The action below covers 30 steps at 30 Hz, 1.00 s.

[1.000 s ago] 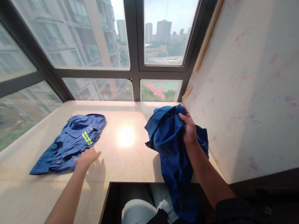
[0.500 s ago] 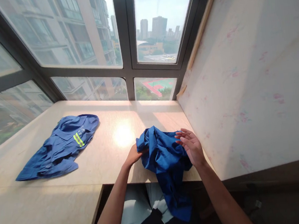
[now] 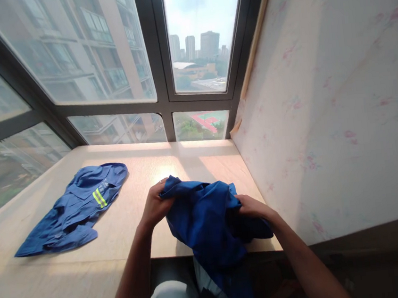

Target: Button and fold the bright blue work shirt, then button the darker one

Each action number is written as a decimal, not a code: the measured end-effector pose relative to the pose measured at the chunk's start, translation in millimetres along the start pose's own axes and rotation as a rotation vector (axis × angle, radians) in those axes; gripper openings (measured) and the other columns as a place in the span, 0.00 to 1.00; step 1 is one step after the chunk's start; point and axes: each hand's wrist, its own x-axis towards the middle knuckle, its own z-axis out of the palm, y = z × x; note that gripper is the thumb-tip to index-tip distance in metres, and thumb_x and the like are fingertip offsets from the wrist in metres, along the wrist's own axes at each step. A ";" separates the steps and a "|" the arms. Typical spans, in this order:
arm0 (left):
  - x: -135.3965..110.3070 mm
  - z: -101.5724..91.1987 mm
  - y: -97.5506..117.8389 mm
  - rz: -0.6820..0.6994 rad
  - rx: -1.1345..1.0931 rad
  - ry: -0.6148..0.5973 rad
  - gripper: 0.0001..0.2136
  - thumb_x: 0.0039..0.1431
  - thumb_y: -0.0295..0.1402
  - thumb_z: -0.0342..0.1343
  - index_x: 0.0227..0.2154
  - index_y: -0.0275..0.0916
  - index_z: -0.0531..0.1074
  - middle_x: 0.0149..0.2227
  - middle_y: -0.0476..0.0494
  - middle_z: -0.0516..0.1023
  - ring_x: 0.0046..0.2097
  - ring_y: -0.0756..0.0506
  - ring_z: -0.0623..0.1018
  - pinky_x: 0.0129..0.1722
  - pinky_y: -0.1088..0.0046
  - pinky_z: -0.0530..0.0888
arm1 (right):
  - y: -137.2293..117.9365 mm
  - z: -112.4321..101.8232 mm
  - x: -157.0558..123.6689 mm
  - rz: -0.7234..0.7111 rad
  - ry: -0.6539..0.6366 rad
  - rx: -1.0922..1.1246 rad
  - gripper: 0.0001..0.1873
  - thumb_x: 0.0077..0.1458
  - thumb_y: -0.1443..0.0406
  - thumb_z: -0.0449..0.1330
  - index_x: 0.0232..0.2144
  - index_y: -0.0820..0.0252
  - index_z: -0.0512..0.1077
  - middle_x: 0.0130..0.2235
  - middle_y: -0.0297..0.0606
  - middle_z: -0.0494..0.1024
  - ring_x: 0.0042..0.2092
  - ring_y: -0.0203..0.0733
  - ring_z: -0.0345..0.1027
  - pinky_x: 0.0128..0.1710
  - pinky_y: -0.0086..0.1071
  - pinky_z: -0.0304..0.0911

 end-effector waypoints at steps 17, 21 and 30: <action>44.5 -72.2 -2.7 -0.170 0.816 0.391 0.17 0.53 0.40 0.57 0.45 0.41 0.75 0.31 0.46 0.78 0.35 0.44 0.77 0.34 0.74 0.66 | -66.0 -69.9 2.9 -0.128 0.679 0.555 0.21 0.29 0.64 0.68 0.32 0.61 0.73 0.30 0.37 0.80 0.30 0.38 0.71 0.28 0.28 0.64; 65.5 -88.9 15.8 -0.059 0.748 0.485 0.14 0.55 0.38 0.57 0.43 0.42 0.78 0.35 0.45 0.81 0.39 0.45 0.78 0.39 0.74 0.69 | -86.7 -86.2 12.5 -0.278 0.862 0.544 0.21 0.30 0.64 0.69 0.33 0.61 0.73 0.28 0.36 0.79 0.29 0.36 0.71 0.28 0.27 0.66; 80.0 -104.4 112.7 0.351 0.739 0.938 0.15 0.59 0.30 0.55 0.49 0.36 0.75 0.40 0.45 0.77 0.43 0.49 0.74 0.49 0.73 0.70 | -164.1 -79.9 -48.3 -0.680 1.009 0.274 0.30 0.50 0.62 0.68 0.55 0.59 0.71 0.49 0.44 0.80 0.50 0.46 0.76 0.56 0.44 0.71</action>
